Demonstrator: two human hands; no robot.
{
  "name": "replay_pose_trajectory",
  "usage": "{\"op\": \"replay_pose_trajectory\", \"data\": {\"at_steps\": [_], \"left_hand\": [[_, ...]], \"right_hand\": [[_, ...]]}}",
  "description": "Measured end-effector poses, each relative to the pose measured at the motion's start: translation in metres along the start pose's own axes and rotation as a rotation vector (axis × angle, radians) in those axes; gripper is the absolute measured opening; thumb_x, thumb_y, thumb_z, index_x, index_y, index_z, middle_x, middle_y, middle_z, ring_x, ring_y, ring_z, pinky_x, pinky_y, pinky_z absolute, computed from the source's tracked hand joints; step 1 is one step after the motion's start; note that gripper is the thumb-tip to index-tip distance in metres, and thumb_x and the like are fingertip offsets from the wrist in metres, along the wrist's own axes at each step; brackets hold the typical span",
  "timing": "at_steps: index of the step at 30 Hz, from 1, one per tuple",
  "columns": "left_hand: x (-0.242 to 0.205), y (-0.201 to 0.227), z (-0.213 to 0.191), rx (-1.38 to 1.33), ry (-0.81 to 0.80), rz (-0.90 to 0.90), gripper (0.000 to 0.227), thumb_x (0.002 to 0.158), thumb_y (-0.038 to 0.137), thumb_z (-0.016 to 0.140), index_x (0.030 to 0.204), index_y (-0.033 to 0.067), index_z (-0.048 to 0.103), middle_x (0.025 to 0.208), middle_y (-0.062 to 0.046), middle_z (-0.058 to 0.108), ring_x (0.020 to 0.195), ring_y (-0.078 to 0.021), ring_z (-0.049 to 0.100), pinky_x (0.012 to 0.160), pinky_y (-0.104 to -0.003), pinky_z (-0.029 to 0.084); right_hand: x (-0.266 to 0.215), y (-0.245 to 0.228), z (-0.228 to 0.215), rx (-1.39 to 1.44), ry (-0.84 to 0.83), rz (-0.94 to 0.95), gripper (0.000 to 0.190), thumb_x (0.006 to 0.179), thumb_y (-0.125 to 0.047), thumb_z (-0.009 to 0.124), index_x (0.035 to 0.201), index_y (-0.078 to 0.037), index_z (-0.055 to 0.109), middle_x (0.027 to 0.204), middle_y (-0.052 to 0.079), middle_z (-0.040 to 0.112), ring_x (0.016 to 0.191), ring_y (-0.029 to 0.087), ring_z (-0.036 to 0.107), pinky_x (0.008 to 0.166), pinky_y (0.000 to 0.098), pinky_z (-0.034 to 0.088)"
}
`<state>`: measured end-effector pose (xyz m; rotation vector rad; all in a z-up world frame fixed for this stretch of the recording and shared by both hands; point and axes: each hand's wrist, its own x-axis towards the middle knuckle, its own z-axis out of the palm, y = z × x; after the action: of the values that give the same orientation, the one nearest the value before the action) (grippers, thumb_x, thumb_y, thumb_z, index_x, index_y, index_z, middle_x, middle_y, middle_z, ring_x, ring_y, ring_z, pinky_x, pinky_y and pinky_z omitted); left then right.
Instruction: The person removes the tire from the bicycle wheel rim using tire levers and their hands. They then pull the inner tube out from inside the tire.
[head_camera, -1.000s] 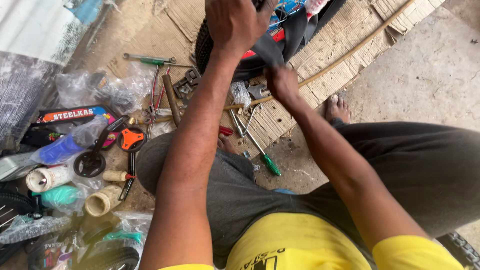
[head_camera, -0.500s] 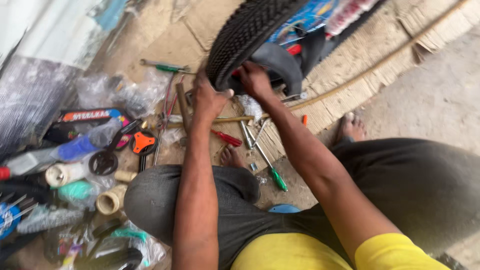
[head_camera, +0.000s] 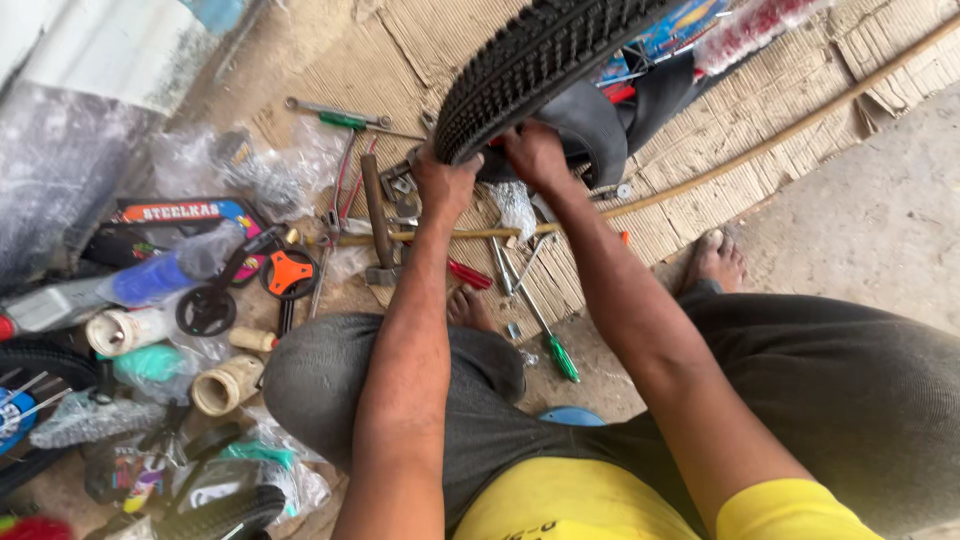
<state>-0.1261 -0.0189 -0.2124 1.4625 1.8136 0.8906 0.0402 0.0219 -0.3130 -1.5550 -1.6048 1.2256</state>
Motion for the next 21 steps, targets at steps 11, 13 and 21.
{"op": "replay_pose_trajectory", "data": {"at_steps": [11, 13, 21], "left_hand": [[0.003, 0.009, -0.005, 0.012, -0.042, -0.123, 0.039, 0.077, 0.011, 0.084, 0.114, 0.0112, 0.072, 0.107, -0.004, 0.079, 0.098, -0.0199, 0.077, 0.090, -0.037, 0.062], [-0.008, 0.005, -0.005, 0.039, -0.069, -0.150, 0.039, 0.079, 0.011, 0.084, 0.116, 0.0109, 0.071, 0.107, -0.005, 0.079, 0.098, -0.0197, 0.077, 0.091, -0.037, 0.062], [-0.001, 0.005, -0.003, 0.004, -0.013, -0.067, 0.046, 0.073, 0.009, 0.084, 0.116, 0.0085, 0.068, 0.106, -0.008, 0.078, 0.095, -0.0215, 0.076, 0.090, -0.037, 0.060]], "right_hand": [[-0.006, -0.006, -0.009, 0.180, -0.039, 0.267, 0.037, 0.107, -0.036, 0.054, 0.112, -0.004, 0.071, 0.110, 0.021, 0.074, 0.101, 0.032, 0.072, 0.092, 0.0380, 0.052], [-0.009, 0.000, 0.018, -0.066, 0.143, 0.041, 0.030, 0.108, -0.031, 0.059, 0.110, -0.003, 0.072, 0.107, 0.022, 0.075, 0.102, 0.035, 0.071, 0.093, 0.0403, 0.054], [-0.011, 0.008, -0.006, 0.335, 0.081, -0.202, 0.027, 0.097, -0.016, 0.054, 0.113, 0.002, 0.065, 0.102, 0.021, 0.073, 0.095, 0.034, 0.071, 0.085, 0.0450, 0.055]]}}
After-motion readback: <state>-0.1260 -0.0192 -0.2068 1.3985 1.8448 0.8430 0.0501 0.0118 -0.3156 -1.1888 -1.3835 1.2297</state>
